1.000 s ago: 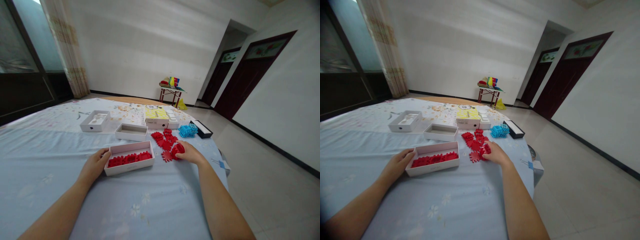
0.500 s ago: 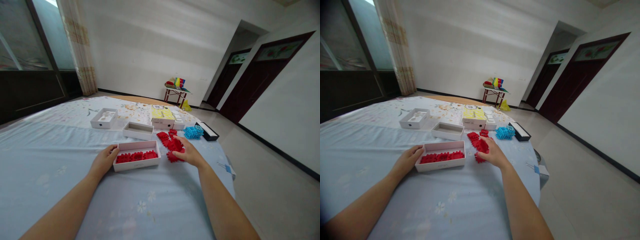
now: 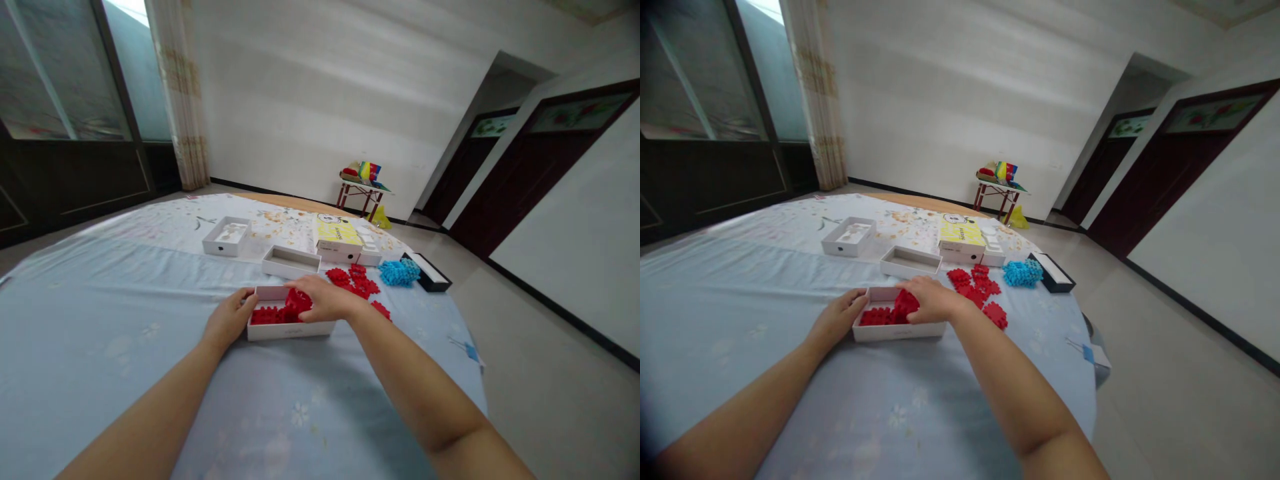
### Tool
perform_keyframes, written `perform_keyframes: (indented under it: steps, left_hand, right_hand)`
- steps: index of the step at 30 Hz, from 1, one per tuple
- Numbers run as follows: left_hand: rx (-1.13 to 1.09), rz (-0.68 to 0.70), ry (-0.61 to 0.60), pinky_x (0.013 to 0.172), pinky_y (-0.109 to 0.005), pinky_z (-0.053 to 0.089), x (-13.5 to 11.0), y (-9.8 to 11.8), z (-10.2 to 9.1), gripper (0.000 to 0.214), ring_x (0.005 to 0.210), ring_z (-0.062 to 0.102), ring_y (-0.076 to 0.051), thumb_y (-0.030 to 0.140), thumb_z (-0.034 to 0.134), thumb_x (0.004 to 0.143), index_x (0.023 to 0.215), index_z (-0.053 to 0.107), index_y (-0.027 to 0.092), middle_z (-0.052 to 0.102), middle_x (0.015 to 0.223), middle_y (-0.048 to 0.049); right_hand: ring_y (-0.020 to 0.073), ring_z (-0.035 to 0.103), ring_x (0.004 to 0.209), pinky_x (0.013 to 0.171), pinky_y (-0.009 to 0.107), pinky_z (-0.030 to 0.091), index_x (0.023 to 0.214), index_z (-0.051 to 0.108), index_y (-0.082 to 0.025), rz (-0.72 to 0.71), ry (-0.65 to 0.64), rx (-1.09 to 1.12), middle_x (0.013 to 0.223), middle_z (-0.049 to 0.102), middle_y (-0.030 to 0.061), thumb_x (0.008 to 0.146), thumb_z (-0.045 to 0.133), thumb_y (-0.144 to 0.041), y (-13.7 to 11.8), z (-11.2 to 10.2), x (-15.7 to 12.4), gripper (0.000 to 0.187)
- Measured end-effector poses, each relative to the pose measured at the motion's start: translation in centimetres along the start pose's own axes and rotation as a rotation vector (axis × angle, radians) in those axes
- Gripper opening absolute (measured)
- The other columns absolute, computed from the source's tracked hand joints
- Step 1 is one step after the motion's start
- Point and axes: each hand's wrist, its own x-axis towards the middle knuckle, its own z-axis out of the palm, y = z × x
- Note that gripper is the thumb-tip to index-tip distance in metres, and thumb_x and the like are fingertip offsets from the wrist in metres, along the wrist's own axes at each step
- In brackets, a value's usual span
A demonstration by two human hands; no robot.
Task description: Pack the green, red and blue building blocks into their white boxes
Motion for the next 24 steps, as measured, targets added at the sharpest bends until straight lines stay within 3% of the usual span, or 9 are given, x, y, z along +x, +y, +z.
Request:
perform_keyframes:
  steps: [8,14,19,24]
  left_hand:
    - [0.042,0.036,0.022,0.084,-0.03,0.041,0.0,0.1,0.0,0.046,0.098,0.058,-0.022,0.043,0.024,0.084,0.099,0.061,0.022,0.067,0.104,-0.0041]
    - [0.07,0.009,0.03,0.077,-0.028,0.042,-0.4,0.4,-0.1,0.042,0.092,0.06,-0.022,0.042,0.028,0.083,0.095,0.064,0.025,0.069,0.097,-0.0027]
    - [0.06,0.03,0.034,0.076,-0.028,0.041,-0.5,0.4,0.0,0.046,0.09,0.06,-0.022,0.048,0.026,0.084,0.092,0.063,0.023,0.068,0.095,-0.0041]
    - [0.062,-0.01,0.021,0.07,-0.027,0.041,-0.5,0.6,-0.1,0.042,0.082,0.06,-0.021,0.049,0.03,0.082,0.09,0.063,0.024,0.068,0.088,-0.0026]
  right_hand:
    - [0.0241,0.049,0.108,0.093,0.034,0.039,0.129,0.04,-0.021,-0.119,-0.172,0.008,0.117,0.054,0.0073,0.059,0.068,-0.019,-1.2,1.8,5.4,0.076]
    - [0.0217,0.049,0.113,0.098,0.03,0.035,0.128,0.041,-0.018,-0.116,-0.289,0.151,0.126,0.05,0.0081,0.059,0.072,-0.025,-0.7,1.1,5.8,0.076]
    - [0.0169,0.055,0.106,0.089,0.027,0.043,0.127,0.043,-0.019,0.014,-0.217,0.321,0.122,0.056,0.0063,0.072,0.061,-0.026,0.2,1.2,4.1,0.058]
    - [0.0182,0.061,0.09,0.08,0.029,0.046,0.118,0.054,-0.018,0.117,-0.089,0.121,0.103,0.065,0.007,0.074,0.057,-0.023,-0.4,1.5,2.8,0.045]
